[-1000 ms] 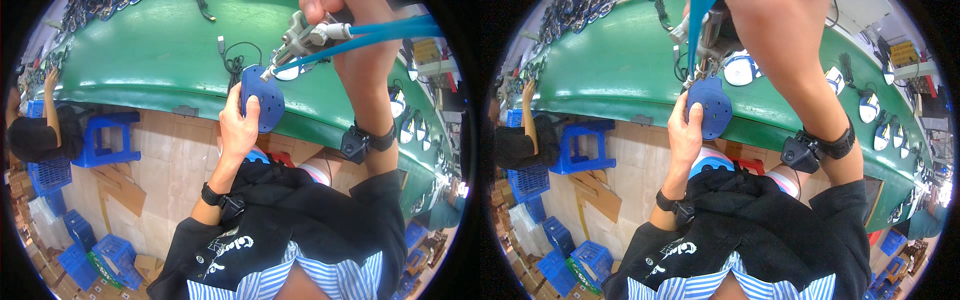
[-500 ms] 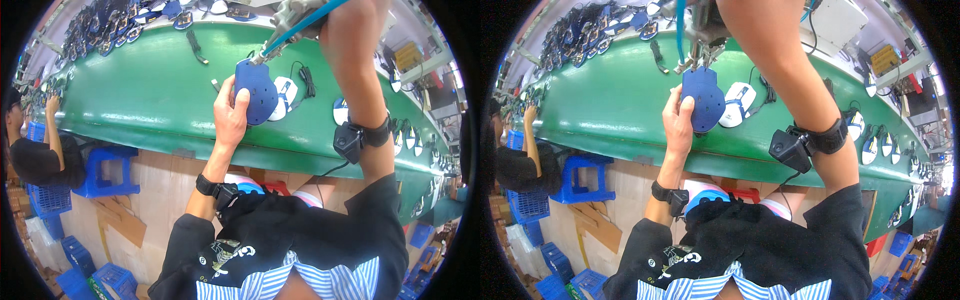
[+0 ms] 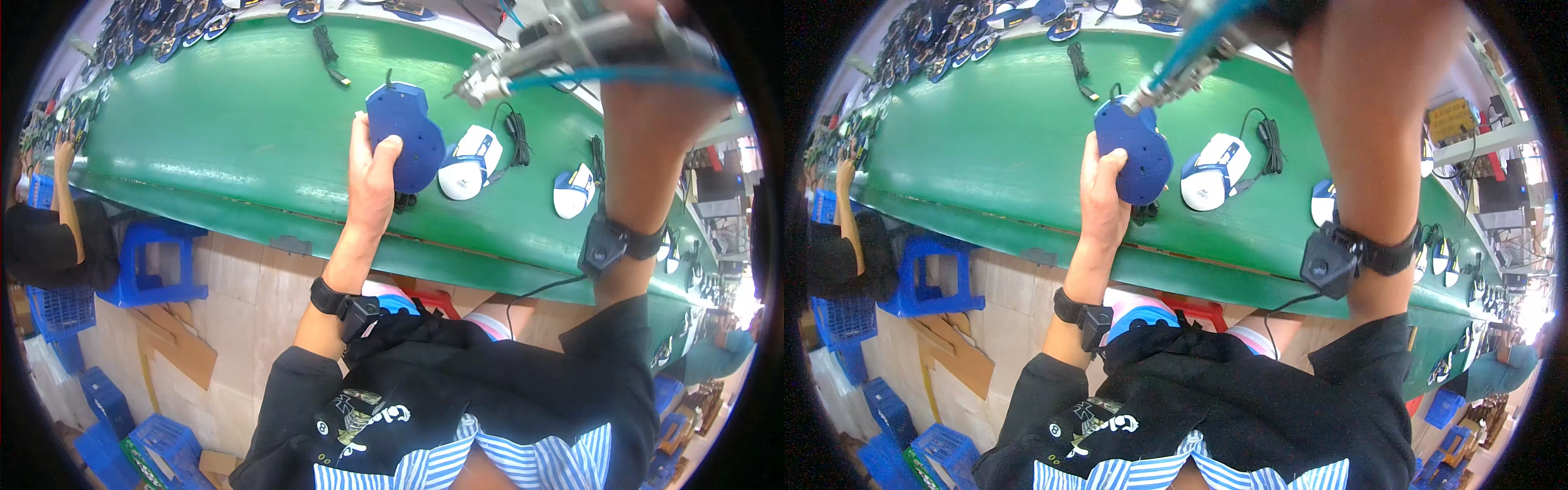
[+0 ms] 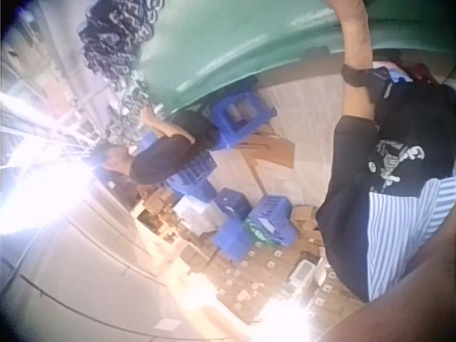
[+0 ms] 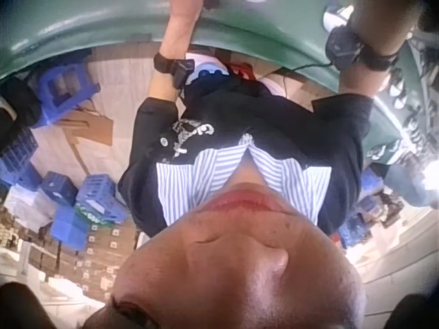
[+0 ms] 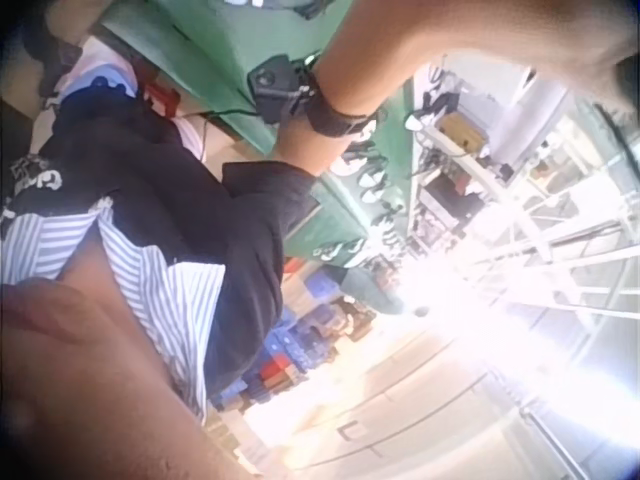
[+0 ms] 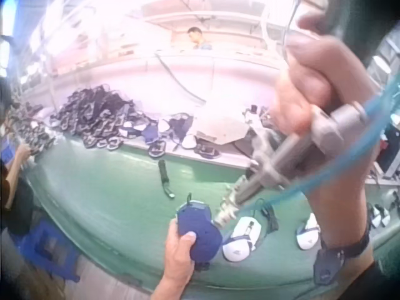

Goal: The recorder is assembling computer mice on a production line using an automated screwdriver and manual placement.

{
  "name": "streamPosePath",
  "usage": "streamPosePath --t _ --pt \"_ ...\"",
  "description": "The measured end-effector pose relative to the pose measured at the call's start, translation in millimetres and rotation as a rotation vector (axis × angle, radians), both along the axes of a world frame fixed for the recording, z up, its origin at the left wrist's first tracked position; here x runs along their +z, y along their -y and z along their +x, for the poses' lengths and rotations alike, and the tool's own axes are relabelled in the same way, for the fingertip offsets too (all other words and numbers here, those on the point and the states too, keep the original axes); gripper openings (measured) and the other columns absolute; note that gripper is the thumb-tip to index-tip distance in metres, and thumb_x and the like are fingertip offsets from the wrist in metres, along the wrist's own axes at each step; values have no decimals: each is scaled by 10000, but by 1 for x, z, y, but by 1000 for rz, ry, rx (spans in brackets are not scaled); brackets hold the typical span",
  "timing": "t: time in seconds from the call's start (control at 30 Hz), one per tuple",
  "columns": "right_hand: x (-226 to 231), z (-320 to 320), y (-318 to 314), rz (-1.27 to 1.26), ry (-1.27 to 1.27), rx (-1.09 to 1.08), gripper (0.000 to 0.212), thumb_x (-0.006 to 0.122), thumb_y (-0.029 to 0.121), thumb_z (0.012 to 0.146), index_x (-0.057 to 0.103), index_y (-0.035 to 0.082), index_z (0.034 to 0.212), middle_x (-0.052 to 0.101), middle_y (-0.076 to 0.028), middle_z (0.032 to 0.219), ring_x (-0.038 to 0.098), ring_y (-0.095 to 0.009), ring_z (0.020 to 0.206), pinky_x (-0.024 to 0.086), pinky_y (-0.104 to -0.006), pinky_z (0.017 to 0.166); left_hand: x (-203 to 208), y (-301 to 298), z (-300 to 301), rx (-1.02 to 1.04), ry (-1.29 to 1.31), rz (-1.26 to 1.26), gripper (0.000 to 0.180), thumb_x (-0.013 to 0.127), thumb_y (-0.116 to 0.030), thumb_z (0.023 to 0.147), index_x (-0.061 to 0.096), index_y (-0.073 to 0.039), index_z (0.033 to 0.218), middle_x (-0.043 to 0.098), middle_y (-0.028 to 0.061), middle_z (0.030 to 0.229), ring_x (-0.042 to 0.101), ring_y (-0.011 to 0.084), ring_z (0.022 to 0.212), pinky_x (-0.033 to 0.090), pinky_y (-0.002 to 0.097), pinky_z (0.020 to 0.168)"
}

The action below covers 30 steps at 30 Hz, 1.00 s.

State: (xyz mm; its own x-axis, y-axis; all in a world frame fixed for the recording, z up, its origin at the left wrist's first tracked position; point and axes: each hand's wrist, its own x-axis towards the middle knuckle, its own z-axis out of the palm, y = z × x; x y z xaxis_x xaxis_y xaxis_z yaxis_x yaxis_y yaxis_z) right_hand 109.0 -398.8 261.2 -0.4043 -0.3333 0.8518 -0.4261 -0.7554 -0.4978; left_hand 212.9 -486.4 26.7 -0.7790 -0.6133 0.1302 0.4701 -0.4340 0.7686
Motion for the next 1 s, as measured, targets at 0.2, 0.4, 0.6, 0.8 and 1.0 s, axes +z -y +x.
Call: streamPosePath --t 0.2,0.4,0.6,0.8,1.0 --pt "11 -28 -38 -64 -24 321 242 597 142 948 530 -16 1118 513 -10 663 536 -133 498 451 -264 453 27 4 1 -161 14 82 453 730 -140 881 500 -30 1256 604 86 1112 622 172 992 532 319 875" --pt "38 -58 -68 -49 -131 429 191 560 139 947 510 -11 1054 502 -61 668 534 -193 424 450 -299 343 55 25 -14 -326 7 -67 441 756 -137 858 532 -15 1217 682 123 1062 674 199 970 552 336 872" --pt "41 -60 -86 96 -232 457 234 520 225 998 499 -1 1056 512 -46 672 584 -211 511 485 -339 415 48 39 -45 -429 14 -296 503 762 -121 838 517 -18 1266 670 106 1083 655 185 993 533 332 905" --pt "44 -31 -65 550 -119 84 250 478 258 1025 507 11 998 516 -42 692 596 -217 549 504 -360 468 29 46 -44 -634 -33 172 686 659 -239 900 347 -28 1474 598 137 1162 630 238 1070 521 401 969" --pt "41 -60 -60 651 -271 579 391 374 284 1074 496 85 761 535 -26 709 629 -191 652 512 -355 629 15 52 -42 -808 -19 391 630 540 -424 983 382 -14 1435 596 174 1216 638 273 1086 529 431 977"
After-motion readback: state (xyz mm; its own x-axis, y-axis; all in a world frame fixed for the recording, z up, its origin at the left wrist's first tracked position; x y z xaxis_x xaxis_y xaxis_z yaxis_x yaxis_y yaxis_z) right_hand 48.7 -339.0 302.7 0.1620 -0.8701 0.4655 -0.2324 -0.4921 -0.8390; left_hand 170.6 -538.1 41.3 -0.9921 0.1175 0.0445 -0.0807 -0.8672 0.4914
